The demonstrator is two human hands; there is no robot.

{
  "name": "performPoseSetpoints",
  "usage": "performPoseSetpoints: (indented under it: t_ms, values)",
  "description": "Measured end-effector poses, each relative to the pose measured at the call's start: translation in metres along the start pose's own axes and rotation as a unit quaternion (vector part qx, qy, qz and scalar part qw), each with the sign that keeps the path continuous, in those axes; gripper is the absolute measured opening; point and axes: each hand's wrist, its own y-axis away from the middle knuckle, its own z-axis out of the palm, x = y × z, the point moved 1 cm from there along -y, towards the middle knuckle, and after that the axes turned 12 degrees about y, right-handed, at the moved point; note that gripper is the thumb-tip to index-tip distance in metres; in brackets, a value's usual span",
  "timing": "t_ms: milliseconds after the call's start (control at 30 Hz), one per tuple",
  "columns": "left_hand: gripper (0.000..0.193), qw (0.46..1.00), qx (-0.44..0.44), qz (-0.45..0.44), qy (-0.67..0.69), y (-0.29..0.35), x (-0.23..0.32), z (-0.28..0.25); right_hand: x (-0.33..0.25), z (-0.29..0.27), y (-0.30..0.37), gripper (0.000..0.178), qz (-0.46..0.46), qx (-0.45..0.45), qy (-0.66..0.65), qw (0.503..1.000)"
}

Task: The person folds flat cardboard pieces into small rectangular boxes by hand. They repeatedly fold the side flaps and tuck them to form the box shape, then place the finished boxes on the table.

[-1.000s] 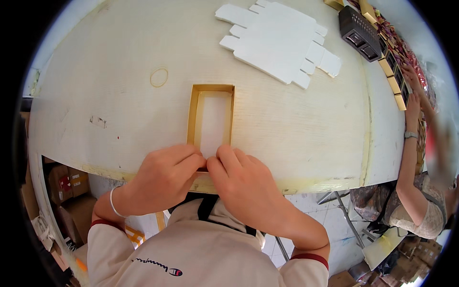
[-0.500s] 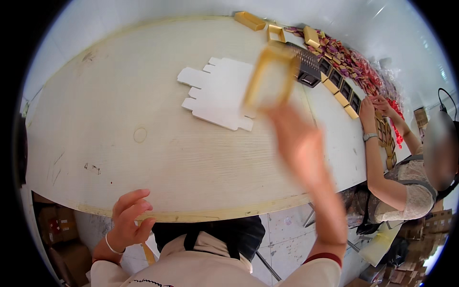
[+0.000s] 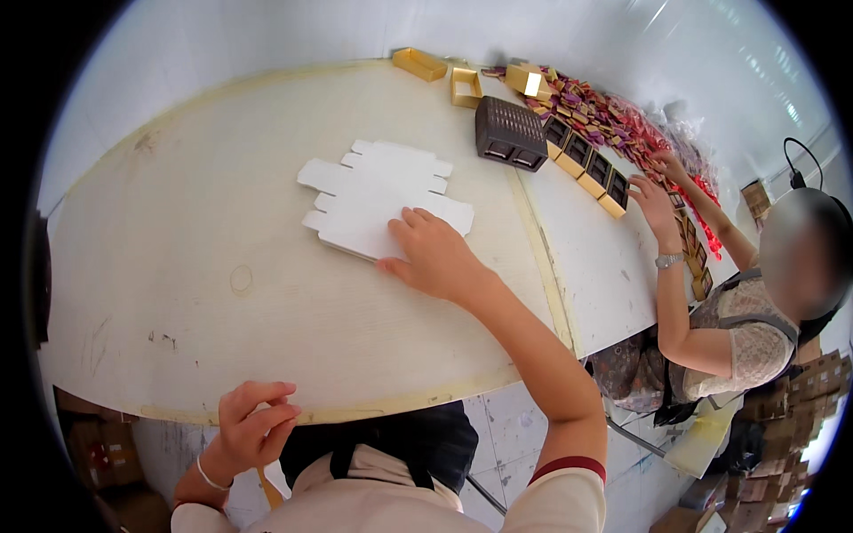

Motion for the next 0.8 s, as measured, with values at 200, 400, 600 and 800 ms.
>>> performPoseSetpoints:
  t_ms: [200, 400, 600, 800]
  values:
    - [0.014, 1.000, -0.003, 0.023, 0.007, -0.011, 0.002, 0.006, -0.007, -0.041, -0.011, 0.043, 0.032, -0.165, -0.058, 0.984]
    - [0.013, 0.999, -0.013, 0.034, -0.002, -0.016, -0.001, 0.004, -0.003, -0.041, -0.008, 0.037, -0.003, -0.132, -0.074, 0.988]
    - [0.012, 0.999, -0.039, -0.002, 0.009, -0.025, -0.010, 0.003, 0.006, -0.021, -0.006, 0.022, -0.013, 0.054, -0.083, 0.995]
    - [0.024, 0.990, 0.063, 0.031, -0.119, -0.050, -0.015, -0.003, 0.000, -0.054, 0.007, 0.015, -0.117, 0.360, 0.108, 0.919]
